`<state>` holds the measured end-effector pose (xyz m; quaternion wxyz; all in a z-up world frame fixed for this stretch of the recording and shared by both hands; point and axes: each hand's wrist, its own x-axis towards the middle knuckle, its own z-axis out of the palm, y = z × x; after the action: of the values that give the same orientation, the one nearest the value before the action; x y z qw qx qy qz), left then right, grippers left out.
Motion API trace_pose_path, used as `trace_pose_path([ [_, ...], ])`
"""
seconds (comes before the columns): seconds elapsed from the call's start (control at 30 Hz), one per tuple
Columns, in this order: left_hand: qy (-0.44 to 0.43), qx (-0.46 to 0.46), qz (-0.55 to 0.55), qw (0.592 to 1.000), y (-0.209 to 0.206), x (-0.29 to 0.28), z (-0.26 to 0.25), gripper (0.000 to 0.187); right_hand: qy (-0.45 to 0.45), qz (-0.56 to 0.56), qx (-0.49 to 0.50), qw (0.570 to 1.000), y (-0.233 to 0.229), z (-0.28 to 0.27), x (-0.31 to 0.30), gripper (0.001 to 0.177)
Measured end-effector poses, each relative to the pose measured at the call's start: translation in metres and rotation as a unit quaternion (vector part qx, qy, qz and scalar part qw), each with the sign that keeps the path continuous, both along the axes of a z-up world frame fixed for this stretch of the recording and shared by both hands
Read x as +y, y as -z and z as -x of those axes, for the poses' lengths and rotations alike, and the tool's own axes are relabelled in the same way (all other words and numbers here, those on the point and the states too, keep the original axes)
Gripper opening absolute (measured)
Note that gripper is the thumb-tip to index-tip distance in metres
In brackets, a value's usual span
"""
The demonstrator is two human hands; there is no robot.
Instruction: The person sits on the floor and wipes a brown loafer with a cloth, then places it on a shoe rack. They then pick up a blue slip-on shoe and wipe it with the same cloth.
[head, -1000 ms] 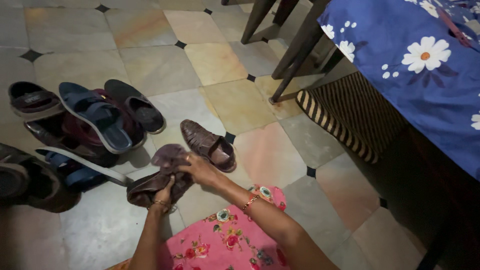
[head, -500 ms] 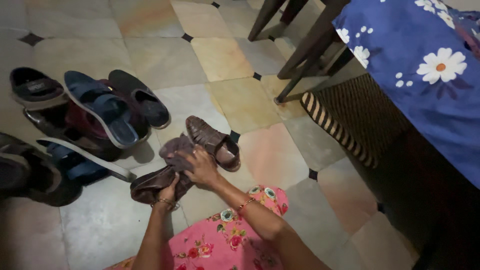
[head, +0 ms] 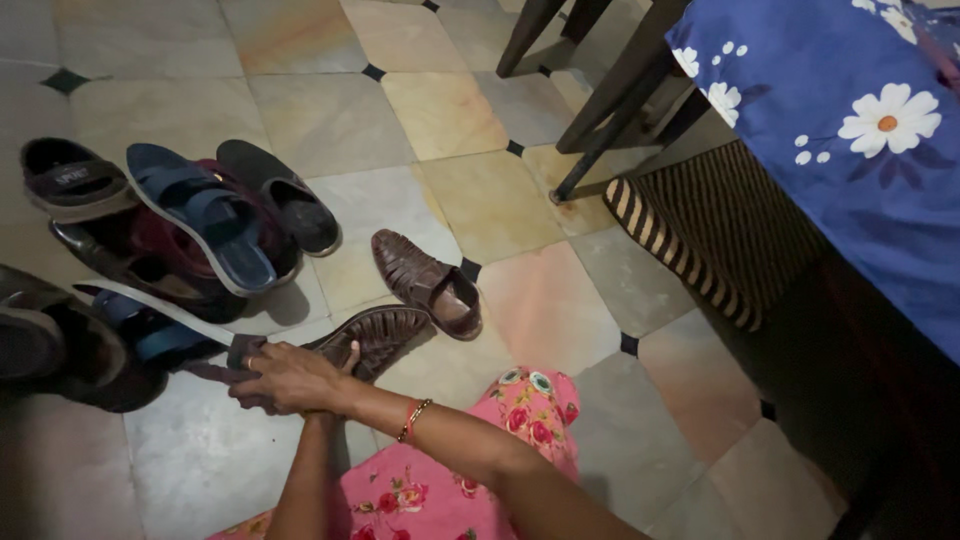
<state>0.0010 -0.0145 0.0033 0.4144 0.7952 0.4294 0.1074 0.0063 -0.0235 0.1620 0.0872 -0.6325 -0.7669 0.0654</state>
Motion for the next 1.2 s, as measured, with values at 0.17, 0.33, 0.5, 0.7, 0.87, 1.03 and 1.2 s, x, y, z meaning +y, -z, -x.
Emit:
trace_pose_path([
  [0.17,0.047,-0.017,-0.161,0.986,-0.004,-0.004,-0.003,0.078,-0.001,-0.088,-0.024,0.996,-0.015,-0.015,-0.022,0.049],
  [0.33,-0.062,-0.162,0.29,0.941,-0.006,-0.006,-0.006,0.068,0.019,-0.157,-0.023,0.987,-0.031,-0.087,-0.074,0.058],
  [0.5,-0.111,-0.29,0.465,0.829,-0.01,-0.009,-0.007,0.075,0.074,-0.094,-0.016,0.993,-0.061,-0.116,-0.125,0.055],
  [0.7,-0.157,-0.158,0.432,0.874,-0.013,-0.007,-0.005,0.1,0.15,-0.088,-0.004,0.985,-0.063,-0.121,-0.131,0.077],
  [0.87,-0.157,-0.056,0.414,0.895,-0.006,-0.002,-0.005,0.102,0.17,-0.121,-0.012,0.978,-0.039,-0.11,-0.114,0.08],
  [1.03,-0.089,-0.195,0.419,0.882,0.0,-0.005,-0.008,0.075,0.143,-0.083,0.016,0.986,0.023,-0.081,-0.065,0.066],
  [1.2,0.201,0.181,-0.321,0.907,0.004,-0.006,-0.017,0.053,0.117,-0.177,0.053,0.976,0.051,-0.053,-0.032,0.052],
])
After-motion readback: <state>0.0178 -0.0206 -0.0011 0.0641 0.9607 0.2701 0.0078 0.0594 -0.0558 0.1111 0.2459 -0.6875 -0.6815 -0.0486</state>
